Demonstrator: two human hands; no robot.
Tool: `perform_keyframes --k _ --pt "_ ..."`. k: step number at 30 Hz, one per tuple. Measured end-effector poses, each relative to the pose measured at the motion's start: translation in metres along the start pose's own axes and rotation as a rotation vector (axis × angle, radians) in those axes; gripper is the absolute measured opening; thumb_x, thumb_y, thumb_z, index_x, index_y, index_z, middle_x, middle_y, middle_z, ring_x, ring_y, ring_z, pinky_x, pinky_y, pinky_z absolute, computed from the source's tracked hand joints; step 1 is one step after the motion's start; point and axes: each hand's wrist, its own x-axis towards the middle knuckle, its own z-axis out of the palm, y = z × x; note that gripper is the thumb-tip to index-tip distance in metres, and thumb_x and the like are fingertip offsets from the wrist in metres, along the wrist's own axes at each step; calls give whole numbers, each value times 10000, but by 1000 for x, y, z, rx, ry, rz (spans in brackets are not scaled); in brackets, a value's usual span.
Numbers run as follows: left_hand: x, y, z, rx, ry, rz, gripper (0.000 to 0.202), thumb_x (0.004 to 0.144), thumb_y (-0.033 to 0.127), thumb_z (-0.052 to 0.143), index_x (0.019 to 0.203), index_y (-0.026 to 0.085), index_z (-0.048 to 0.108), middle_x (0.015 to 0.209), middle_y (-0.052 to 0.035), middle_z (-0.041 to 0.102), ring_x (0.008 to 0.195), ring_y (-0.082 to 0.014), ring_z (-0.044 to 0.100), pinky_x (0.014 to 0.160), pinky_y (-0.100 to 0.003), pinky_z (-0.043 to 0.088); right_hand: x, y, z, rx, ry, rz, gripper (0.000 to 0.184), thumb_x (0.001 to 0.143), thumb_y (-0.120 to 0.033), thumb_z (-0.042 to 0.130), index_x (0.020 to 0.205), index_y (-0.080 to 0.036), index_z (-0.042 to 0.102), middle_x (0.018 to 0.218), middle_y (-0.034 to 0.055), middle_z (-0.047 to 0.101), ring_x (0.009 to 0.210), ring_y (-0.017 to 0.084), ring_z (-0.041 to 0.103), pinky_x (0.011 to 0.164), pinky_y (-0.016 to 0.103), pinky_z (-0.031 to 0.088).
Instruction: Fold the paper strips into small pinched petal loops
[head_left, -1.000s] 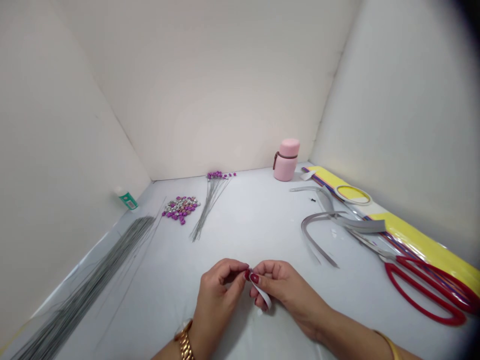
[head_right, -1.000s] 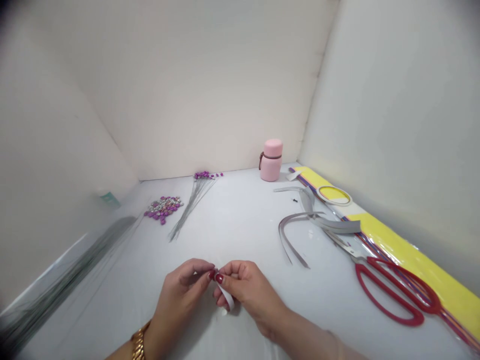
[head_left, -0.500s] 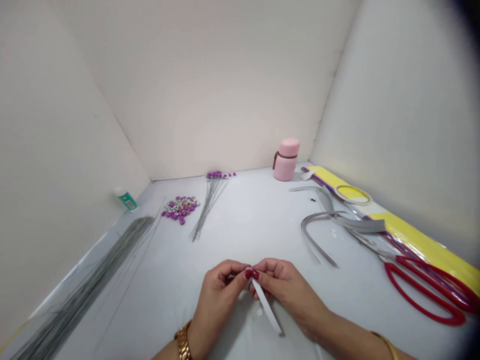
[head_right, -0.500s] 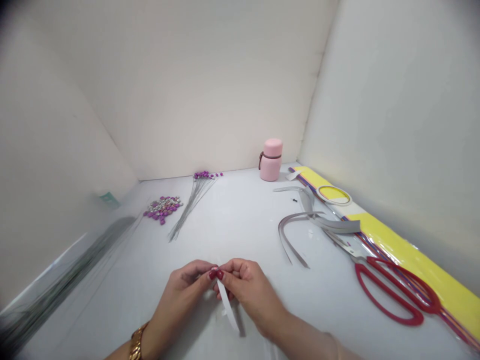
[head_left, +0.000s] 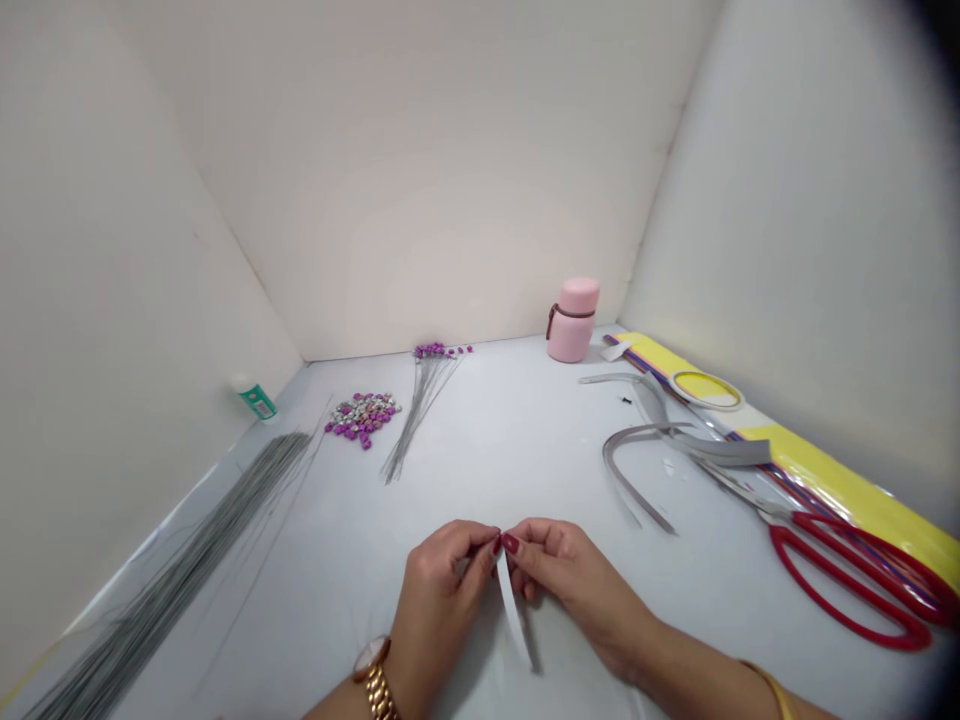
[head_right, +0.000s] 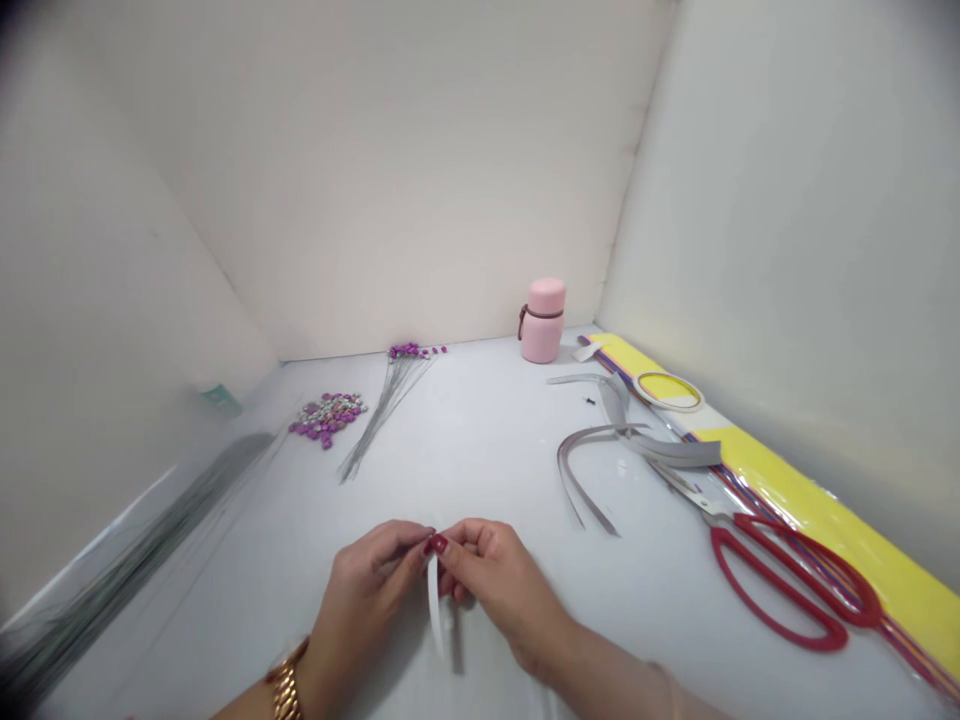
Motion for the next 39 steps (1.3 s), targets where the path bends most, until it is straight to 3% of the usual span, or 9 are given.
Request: perform_keyframes --k 4,9,16,25,31,39 --pt "-1 2 -2 -53 -69 57 209 809 152 497 905 214 672 886 -54 684 825 -183 609 766 -272 456 0 -2 0 28 26 1 305 668 -427 664 683 -123 635 522 -21 536 473 77 424 488 203 310" --pt "3 -4 0 -274 -64 -127 159 793 244 548 869 181 672 827 -67 677 757 -187 623 691 -273 488 1 0 -1 22 5 4 297 674 -423 660 696 -128 646 530 -15 547 476 81 426 487 206 310" --pt "5 -4 -1 -217 -56 -40 133 783 237 561 773 180 682 753 -50 632 711 -165 593 659 -255 463 2 4 -3 47 24 17 286 660 -409 678 672 -126 638 504 -27 531 458 73 416 470 195 300" --pt "4 -7 3 -269 17 -245 109 776 228 534 753 161 617 690 -33 648 644 -163 585 593 -245 456 0 4 -1 22 -30 79 245 675 -351 674 753 -130 602 607 18 639 512 98 538 484 207 338" --pt "0 -2 1 -81 70 -22 129 782 145 515 715 187 617 707 -20 612 668 -151 569 617 -238 437 -4 2 1 49 -38 86 296 676 -410 657 636 -135 556 581 25 642 485 102 532 459 211 329" --pt "-1 -3 -3 -97 -20 139 166 776 83 513 772 175 652 794 -64 628 738 -165 595 681 -252 460 -3 0 0 122 -34 60 323 708 -439 632 693 -117 620 599 18 626 533 98 548 545 212 376"
